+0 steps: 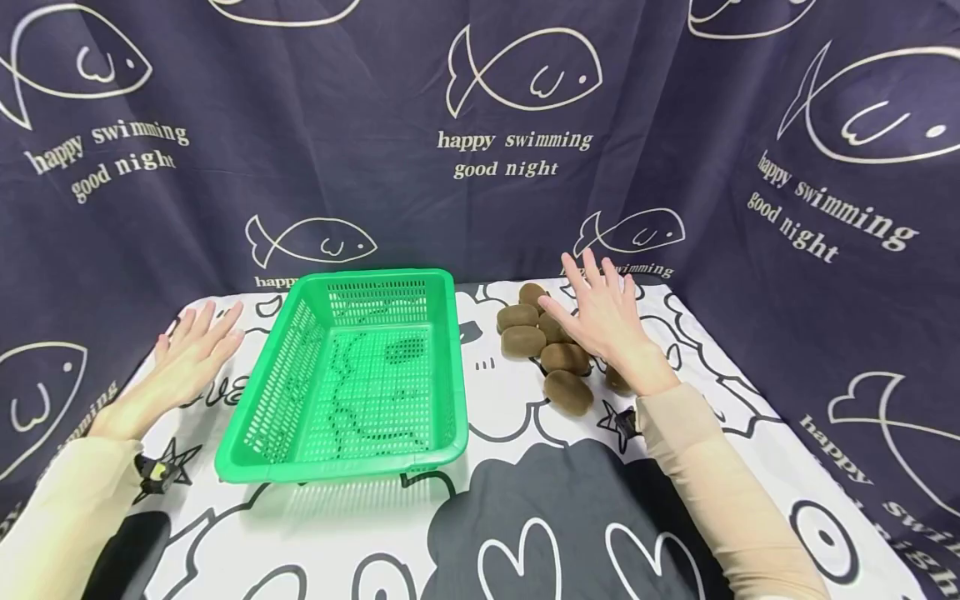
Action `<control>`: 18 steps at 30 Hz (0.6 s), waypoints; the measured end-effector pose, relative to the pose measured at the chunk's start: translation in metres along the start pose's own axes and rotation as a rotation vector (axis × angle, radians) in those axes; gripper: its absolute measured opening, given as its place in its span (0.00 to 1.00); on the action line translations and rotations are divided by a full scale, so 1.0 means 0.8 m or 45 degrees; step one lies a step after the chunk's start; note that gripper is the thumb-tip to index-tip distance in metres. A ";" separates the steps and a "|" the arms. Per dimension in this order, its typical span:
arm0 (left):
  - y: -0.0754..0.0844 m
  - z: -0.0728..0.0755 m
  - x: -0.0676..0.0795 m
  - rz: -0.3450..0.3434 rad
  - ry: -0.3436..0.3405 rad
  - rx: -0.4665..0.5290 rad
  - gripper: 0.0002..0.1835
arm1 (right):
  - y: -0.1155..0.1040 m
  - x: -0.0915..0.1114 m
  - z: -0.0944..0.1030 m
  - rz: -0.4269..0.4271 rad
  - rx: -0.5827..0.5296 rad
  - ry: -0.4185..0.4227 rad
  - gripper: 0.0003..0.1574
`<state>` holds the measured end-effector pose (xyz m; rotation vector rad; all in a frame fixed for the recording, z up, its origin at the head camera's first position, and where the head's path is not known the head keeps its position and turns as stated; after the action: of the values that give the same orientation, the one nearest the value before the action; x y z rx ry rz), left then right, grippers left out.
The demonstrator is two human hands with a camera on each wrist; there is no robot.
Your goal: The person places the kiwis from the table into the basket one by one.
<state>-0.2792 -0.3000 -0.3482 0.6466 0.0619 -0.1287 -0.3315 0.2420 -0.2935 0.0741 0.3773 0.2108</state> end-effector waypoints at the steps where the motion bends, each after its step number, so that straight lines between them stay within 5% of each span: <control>1: 0.001 0.000 -0.001 -0.002 0.000 0.000 0.36 | 0.000 0.000 0.000 0.000 0.004 -0.001 0.52; 18: 0.047 -0.003 -0.020 -0.028 -0.033 0.129 0.41 | -0.009 0.007 0.000 0.103 0.006 -0.010 0.48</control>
<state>-0.2899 -0.2668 -0.3263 0.7455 0.0379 -0.1621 -0.3253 0.2362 -0.2963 0.0947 0.3669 0.2898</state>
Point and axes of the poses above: each hand's wrist, its own x-axis away from the middle knuckle, its own z-axis out of the back of the hand, y = z × x, the point moved 5 cm from there along -x, towards the middle knuckle, and after that the axes turned 14 degrees about x, right-handed, at the moved point
